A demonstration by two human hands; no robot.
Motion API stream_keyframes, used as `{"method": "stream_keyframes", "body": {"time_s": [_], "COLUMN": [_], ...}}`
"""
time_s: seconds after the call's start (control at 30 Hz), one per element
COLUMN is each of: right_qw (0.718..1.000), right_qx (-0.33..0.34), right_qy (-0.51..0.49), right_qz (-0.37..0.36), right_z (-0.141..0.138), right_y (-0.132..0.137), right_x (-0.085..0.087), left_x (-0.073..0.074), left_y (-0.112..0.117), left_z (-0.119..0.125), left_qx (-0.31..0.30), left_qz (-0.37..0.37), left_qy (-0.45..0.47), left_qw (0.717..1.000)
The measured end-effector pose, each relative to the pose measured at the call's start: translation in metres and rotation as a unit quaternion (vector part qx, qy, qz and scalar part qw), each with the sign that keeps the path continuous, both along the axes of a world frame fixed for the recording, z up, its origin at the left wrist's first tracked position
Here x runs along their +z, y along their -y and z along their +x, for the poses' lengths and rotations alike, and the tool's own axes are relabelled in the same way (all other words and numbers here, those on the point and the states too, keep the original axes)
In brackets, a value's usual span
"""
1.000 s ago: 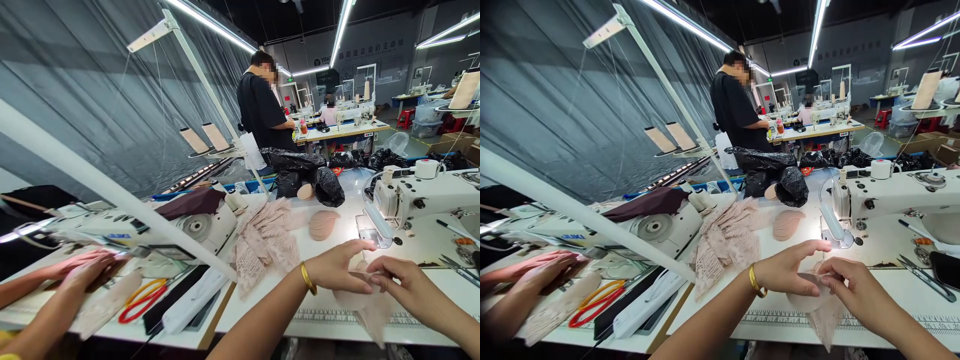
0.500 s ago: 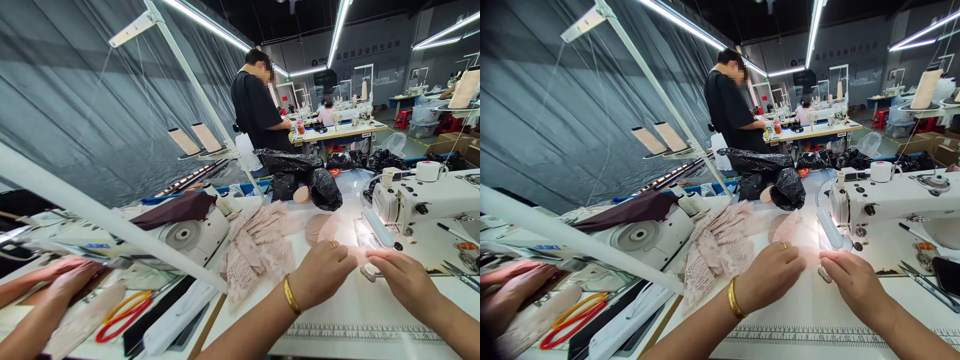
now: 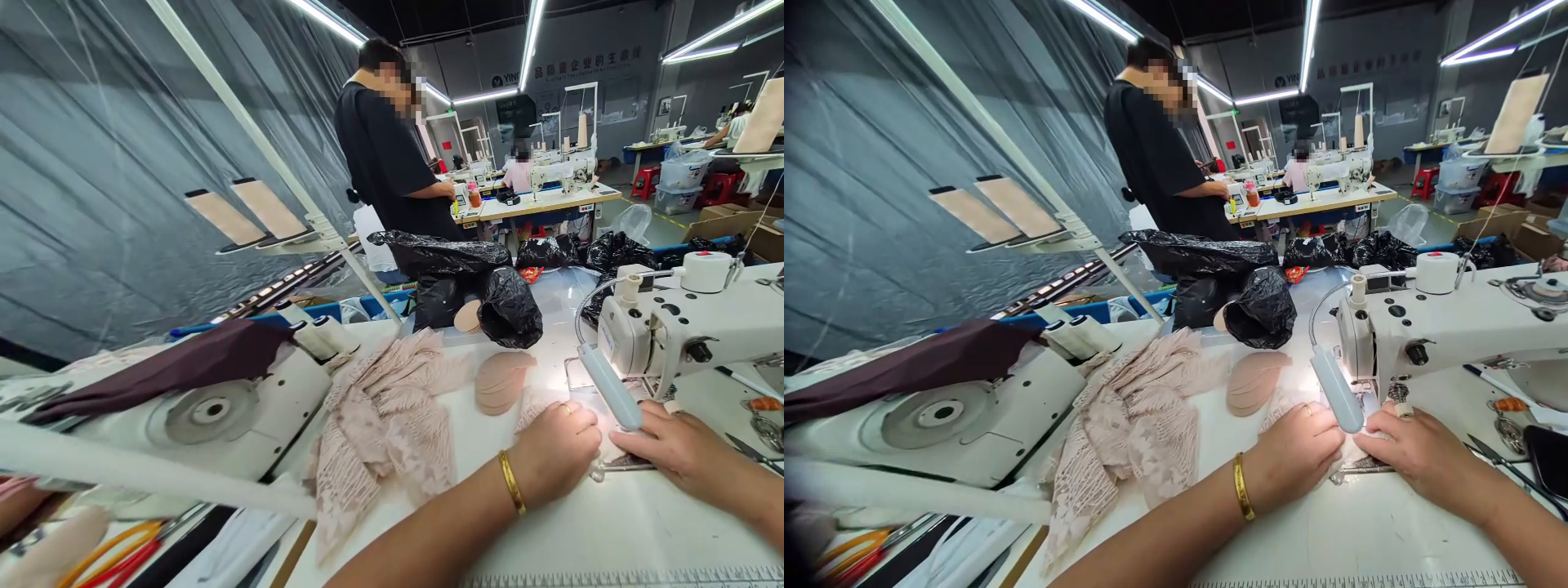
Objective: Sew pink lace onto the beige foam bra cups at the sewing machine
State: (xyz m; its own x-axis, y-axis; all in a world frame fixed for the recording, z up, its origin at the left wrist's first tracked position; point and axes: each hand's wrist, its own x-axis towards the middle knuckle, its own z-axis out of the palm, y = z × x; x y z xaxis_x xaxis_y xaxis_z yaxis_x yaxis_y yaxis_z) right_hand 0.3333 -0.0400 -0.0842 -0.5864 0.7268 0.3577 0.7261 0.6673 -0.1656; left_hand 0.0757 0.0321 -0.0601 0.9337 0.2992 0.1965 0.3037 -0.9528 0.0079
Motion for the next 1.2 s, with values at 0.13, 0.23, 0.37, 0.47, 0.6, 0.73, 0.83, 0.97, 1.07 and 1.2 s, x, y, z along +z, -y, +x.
{"method": "stream_keyframes", "body": {"time_s": [0.13, 0.23, 0.37, 0.47, 0.6, 0.73, 0.83, 0.97, 1.07, 1.2], "right_qw": [0.999, 0.999, 0.998, 0.999, 0.998, 0.997, 0.996, 0.995, 0.994, 0.99], "right_qx": [-0.008, 0.009, 0.014, 0.011, 0.013, -0.017, -0.038, -0.067, -0.086, -0.118], "right_qy": [0.016, -0.001, -0.01, -0.017, -0.011, -0.019, -0.025, -0.005, 0.022, 0.054], "right_qz": [-0.027, -0.044, -0.056, -0.05, -0.061, -0.074, -0.073, -0.069, -0.063, -0.051], "right_z": [0.003, 0.003, 0.002, 0.001, 0.001, -0.003, -0.006, -0.008, -0.007, -0.005], "right_y": [0.001, 0.001, 0.003, 0.003, 0.002, 0.001, 0.001, 0.0, -0.002, -0.004], "right_x": [0.0, 0.004, 0.006, 0.007, 0.008, 0.008, 0.006, 0.006, 0.003, -0.004], "left_x": [-0.002, -0.002, 0.001, 0.002, -0.001, -0.007, -0.011, -0.012, -0.012, -0.012], "left_y": [0.003, 0.004, 0.005, 0.006, 0.006, 0.0, -0.006, -0.016, -0.023, -0.03], "left_z": [-0.003, -0.001, 0.001, 0.002, 0.003, 0.006, 0.008, 0.01, 0.012, 0.013], "left_qx": [0.006, 0.011, 0.014, 0.017, 0.014, 0.004, -0.007, -0.015, -0.014, -0.014], "left_qz": [-0.009, -0.023, -0.036, -0.043, -0.044, -0.054, -0.078, -0.104, -0.084, -0.041], "left_qy": [0.009, 0.015, 0.004, -0.005, 0.02, 0.053, 0.073, 0.09, 0.064, 0.033], "left_qw": [1.0, 1.0, 0.999, 0.999, 0.999, 0.997, 0.994, 0.99, 0.994, 0.999]}}
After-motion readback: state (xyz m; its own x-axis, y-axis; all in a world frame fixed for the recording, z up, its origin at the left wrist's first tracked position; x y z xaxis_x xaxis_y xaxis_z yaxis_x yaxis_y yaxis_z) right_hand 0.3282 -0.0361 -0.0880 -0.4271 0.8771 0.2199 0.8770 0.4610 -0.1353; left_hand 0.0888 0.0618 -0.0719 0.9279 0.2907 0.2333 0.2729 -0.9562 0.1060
